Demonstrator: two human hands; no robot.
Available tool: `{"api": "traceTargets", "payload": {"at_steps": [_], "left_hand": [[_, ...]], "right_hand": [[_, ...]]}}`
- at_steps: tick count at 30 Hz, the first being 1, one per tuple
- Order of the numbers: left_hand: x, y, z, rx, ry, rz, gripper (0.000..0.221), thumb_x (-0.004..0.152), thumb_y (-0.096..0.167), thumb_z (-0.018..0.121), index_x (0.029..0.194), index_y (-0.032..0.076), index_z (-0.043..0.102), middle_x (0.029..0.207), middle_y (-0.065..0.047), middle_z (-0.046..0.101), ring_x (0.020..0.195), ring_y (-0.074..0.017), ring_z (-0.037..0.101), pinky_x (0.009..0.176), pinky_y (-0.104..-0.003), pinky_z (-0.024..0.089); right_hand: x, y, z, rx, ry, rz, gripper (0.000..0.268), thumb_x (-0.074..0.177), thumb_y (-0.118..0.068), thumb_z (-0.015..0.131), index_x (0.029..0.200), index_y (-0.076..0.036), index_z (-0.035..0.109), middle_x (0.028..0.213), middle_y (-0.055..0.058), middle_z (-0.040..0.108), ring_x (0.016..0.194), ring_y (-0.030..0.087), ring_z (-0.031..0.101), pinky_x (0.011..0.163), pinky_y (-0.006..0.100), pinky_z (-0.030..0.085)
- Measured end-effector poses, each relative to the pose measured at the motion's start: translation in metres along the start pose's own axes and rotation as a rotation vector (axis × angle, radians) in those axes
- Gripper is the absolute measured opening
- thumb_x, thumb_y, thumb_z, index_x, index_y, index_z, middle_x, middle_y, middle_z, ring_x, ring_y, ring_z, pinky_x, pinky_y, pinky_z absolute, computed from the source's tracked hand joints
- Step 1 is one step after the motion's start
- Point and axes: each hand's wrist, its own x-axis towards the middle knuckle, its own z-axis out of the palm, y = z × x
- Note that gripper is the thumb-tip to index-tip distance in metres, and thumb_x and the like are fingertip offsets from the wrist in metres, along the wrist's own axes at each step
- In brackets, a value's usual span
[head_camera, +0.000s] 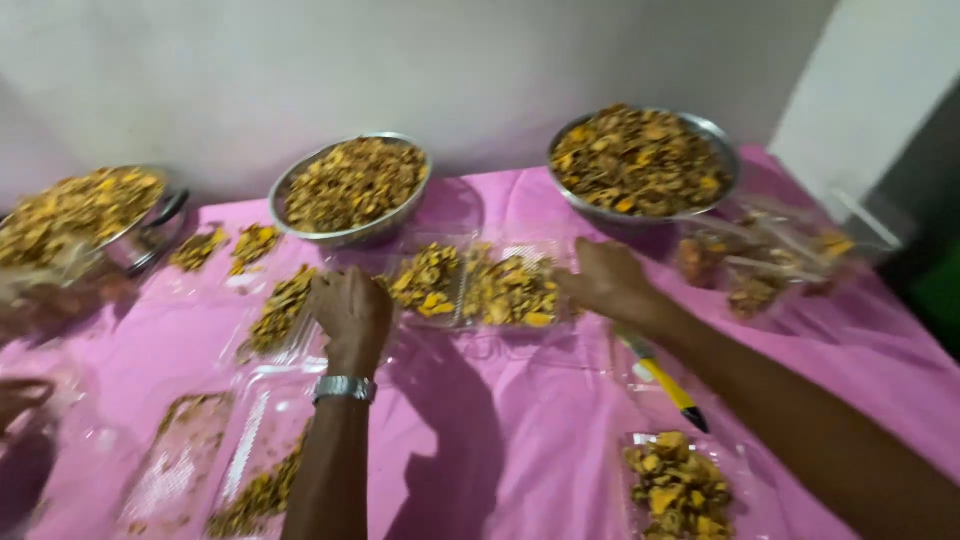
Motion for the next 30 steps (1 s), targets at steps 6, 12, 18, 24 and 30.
{"api": "traceTargets", "payload": {"at_steps": [6, 12, 18, 24, 30], "left_hand": [[0.020, 0.010, 0.031, -0.001, -0.142, -0.124, 0.041, 0.092, 0.040, 0.079, 0.061, 0.021, 0.059, 0.054, 0.005, 0.038, 0.050, -0.0100, 0.029, 0.045, -0.025, 0.024], [0.024, 0.004, 0.035, -0.182, -0.158, -0.150, 0.036, 0.105, 0.014, 0.058, 0.069, 0.019, 0.052, 0.062, -0.001, 0.041, 0.055, -0.0135, 0.028, 0.048, -0.026, 0.027], [-0.018, -0.015, -0.008, -0.357, -0.192, -0.079, 0.031, 0.107, 0.020, 0.053, 0.077, 0.013, 0.059, 0.062, -0.001, 0.056, 0.051, -0.0167, 0.042, 0.047, -0.031, 0.034], [-0.152, -0.055, -0.060, -0.541, -0.226, -0.112, 0.013, 0.107, 0.016, 0.051, 0.103, 0.008, 0.061, 0.081, -0.006, 0.068, 0.065, -0.0190, 0.060, 0.061, -0.033, 0.057], [-0.230, -0.101, -0.030, -0.319, -0.148, -0.242, 0.021, 0.101, 0.038, 0.056, 0.104, 0.020, 0.068, 0.090, 0.000, 0.081, 0.077, -0.0185, 0.078, 0.072, -0.035, 0.065]], "right_hand": [[-0.013, -0.015, 0.008, 0.155, -0.028, 0.037, 0.028, 0.097, -0.036, 0.061, 0.103, -0.008, 0.061, 0.092, 0.010, 0.068, 0.091, 0.030, 0.068, 0.069, 0.047, 0.053], [-0.021, -0.021, 0.005, 0.484, -0.130, 0.127, 0.057, 0.102, -0.005, 0.053, 0.155, 0.001, 0.033, 0.102, 0.013, 0.061, 0.056, 0.014, 0.055, 0.041, 0.027, 0.045], [-0.069, -0.012, -0.017, 0.511, -0.066, 0.030, 0.076, 0.104, -0.035, 0.055, 0.163, -0.004, 0.018, 0.104, 0.023, 0.068, 0.059, 0.017, 0.067, 0.050, 0.025, 0.058], [-0.180, -0.022, -0.024, 0.599, -0.147, 0.132, 0.072, 0.103, -0.029, 0.052, 0.166, -0.019, 0.019, 0.060, 0.001, 0.047, 0.042, 0.013, 0.037, 0.035, 0.027, 0.036], [-0.217, -0.023, 0.019, 0.328, -0.306, 0.002, 0.080, 0.103, -0.026, 0.055, 0.167, -0.023, 0.008, 0.059, -0.003, 0.053, 0.048, 0.011, 0.048, 0.046, 0.027, 0.048]]}}
